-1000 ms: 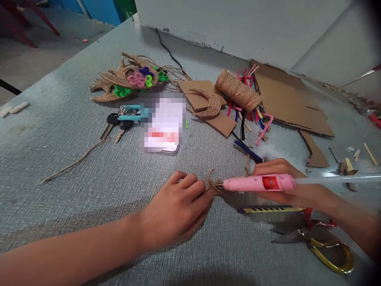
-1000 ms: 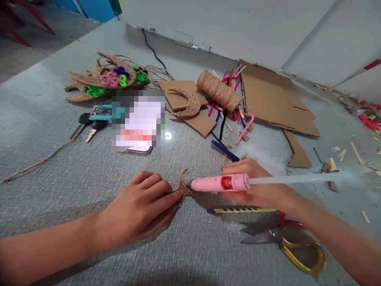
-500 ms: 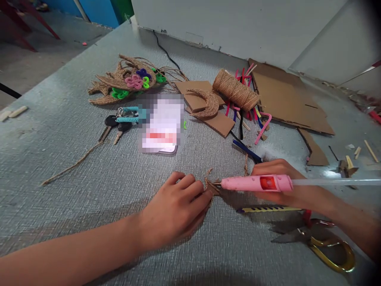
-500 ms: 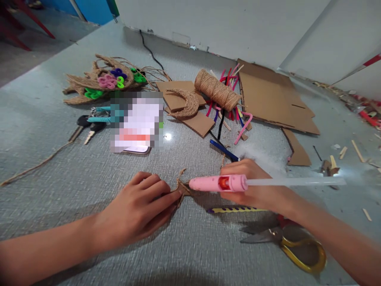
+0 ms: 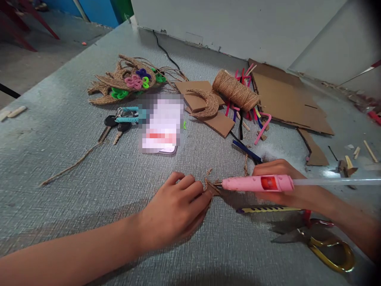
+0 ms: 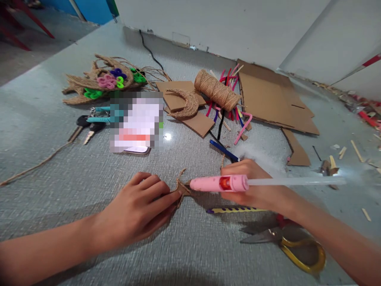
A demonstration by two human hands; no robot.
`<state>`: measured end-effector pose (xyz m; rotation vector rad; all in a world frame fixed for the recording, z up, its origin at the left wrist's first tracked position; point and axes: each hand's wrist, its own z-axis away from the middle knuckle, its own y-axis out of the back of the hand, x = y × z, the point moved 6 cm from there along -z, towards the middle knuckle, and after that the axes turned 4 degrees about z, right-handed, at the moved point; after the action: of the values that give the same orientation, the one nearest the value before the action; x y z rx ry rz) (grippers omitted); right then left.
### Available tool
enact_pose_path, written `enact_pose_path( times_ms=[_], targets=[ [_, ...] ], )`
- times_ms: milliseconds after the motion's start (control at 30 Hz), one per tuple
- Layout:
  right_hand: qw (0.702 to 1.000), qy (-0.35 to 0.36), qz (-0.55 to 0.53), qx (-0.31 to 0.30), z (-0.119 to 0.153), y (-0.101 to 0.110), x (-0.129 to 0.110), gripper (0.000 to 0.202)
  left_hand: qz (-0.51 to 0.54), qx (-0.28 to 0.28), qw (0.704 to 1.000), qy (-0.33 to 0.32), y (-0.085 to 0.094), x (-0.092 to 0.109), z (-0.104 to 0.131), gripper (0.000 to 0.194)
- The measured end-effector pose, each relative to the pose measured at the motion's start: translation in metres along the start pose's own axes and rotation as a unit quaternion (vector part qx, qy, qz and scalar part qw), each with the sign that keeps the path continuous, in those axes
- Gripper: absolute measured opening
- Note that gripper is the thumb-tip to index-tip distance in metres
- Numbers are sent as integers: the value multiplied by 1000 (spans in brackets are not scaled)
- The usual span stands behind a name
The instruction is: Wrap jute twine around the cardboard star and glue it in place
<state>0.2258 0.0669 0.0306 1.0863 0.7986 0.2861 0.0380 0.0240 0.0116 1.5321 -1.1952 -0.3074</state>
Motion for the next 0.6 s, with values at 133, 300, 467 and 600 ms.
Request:
enact_pose_path(
  times_ms=[133, 300, 467, 600],
  targets=[
    [1000, -5, 4, 4, -1, 1, -1, 28, -1, 0, 1000, 2, 1, 0, -1, 18],
    [1000, -15, 12, 4, 0, 4, -1, 31, -1, 4, 1000, 1, 1, 0, -2, 19],
    [999, -23, 25, 9, 2, 5, 1, 27, 1, 7, 1000, -1, 1, 0, -1, 19],
    [999, -19, 28, 18, 1, 6, 2, 29, 2, 8, 1000, -4, 1, 1, -1, 19]
  ],
)
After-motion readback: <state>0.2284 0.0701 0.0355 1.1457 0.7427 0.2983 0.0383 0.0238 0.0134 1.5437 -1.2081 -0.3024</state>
